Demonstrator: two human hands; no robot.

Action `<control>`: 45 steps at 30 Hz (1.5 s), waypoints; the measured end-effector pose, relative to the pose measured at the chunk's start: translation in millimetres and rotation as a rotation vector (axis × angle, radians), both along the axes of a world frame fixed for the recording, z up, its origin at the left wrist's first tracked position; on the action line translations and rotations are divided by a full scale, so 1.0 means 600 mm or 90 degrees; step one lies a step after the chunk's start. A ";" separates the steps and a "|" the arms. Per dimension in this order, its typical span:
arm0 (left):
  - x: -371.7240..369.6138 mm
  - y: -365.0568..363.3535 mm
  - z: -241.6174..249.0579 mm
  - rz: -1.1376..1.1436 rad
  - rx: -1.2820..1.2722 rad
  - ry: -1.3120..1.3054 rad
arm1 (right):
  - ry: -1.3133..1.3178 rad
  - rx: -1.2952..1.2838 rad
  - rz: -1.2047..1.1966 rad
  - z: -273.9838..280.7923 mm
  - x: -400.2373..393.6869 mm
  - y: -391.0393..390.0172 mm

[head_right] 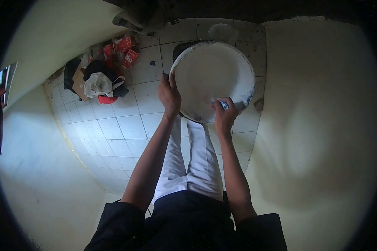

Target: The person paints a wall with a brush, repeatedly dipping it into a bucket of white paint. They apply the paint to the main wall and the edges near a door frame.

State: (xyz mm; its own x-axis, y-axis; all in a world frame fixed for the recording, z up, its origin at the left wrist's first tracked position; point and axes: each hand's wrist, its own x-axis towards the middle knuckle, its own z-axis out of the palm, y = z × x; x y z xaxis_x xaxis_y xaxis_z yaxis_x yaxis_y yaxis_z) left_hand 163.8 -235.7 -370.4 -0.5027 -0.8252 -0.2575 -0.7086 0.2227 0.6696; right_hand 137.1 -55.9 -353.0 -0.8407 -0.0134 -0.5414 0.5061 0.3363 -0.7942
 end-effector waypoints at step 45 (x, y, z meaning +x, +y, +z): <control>0.003 -0.005 0.004 -0.025 -0.065 0.028 | -0.254 -0.014 0.282 -0.053 -0.155 -0.059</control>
State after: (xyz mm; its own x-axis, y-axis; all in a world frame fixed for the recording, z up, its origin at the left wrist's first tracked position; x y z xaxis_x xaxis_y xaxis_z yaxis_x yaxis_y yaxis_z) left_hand 165.4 -238.5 -368.2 -0.5440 -0.8255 -0.1503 -0.6686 0.3182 0.6721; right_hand 43.9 -91.3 -384.7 -0.4842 -0.3316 -0.8097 0.5822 0.5687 -0.5811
